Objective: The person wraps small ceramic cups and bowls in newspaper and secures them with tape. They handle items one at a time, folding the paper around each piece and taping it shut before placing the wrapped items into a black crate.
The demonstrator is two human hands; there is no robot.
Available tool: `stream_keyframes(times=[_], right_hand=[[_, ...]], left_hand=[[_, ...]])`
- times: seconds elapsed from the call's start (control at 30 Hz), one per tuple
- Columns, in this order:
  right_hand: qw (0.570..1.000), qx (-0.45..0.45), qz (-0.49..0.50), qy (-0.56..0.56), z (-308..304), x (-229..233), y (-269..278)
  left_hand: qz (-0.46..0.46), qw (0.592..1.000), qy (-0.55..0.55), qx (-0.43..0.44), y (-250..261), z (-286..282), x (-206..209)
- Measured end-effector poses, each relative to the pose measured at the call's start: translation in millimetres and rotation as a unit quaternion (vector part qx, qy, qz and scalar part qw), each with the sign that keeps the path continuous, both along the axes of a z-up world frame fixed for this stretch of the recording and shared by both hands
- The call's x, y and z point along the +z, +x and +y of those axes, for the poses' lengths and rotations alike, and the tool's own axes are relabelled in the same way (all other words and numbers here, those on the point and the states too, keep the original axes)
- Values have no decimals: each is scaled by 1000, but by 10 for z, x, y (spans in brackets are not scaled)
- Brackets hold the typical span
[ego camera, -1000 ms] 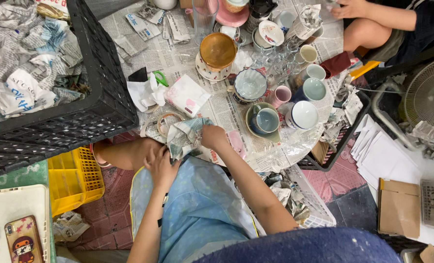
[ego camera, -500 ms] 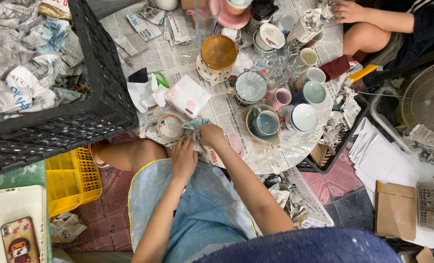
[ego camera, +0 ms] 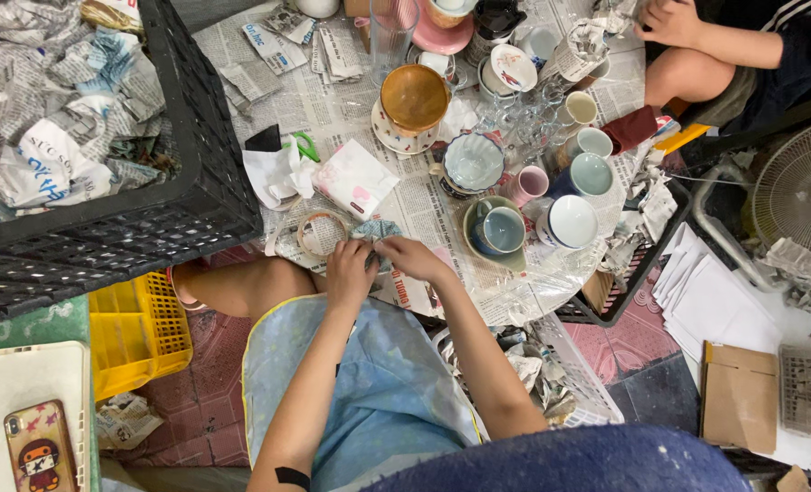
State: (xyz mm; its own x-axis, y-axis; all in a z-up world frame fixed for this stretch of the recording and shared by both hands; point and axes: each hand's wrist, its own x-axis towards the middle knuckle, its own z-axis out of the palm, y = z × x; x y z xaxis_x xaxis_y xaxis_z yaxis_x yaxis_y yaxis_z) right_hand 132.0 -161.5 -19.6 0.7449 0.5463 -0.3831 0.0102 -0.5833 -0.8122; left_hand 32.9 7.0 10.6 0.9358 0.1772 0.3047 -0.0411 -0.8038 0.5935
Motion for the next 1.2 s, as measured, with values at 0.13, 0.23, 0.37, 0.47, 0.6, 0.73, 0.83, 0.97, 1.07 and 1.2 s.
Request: stream_keyframes(times=[0.13,0.23,0.37,0.47,0.6,0.73,0.83,0.97,1.07,1.2], right_hand=[[991,-23,-117,58,-52,172,-217],[977,-111,-177,-32,144,170,-295],[955,-131,-253,-80,297,137,-254],[951,-91,-274,-114,326,96,-196],[947,-49,-283,-143,337,61,-95],[941,-51,-292,-162,331,-15,-69],[935,-55,-309,-161,355,0,-56],[929,-27,-298,-220,412,223,-29],[918,-35,-335,-211,469,417,-143],[862,-87,-489,-97,487,545,-229]], left_hand=[[14,1000,13,5,3,-8,-27],[5,1000,-20,-15,-27,44,14],[-31,995,-80,-47,-162,202,92],[-14,995,-64,-70,-256,298,67],[31,997,-39,-65,-204,339,1],[74,996,-23,-39,-117,344,-5],[121,992,5,-38,-78,334,79],[162,984,56,-39,-13,287,223],[187,977,85,-50,16,277,261],[106,979,154,-83,37,239,157]])
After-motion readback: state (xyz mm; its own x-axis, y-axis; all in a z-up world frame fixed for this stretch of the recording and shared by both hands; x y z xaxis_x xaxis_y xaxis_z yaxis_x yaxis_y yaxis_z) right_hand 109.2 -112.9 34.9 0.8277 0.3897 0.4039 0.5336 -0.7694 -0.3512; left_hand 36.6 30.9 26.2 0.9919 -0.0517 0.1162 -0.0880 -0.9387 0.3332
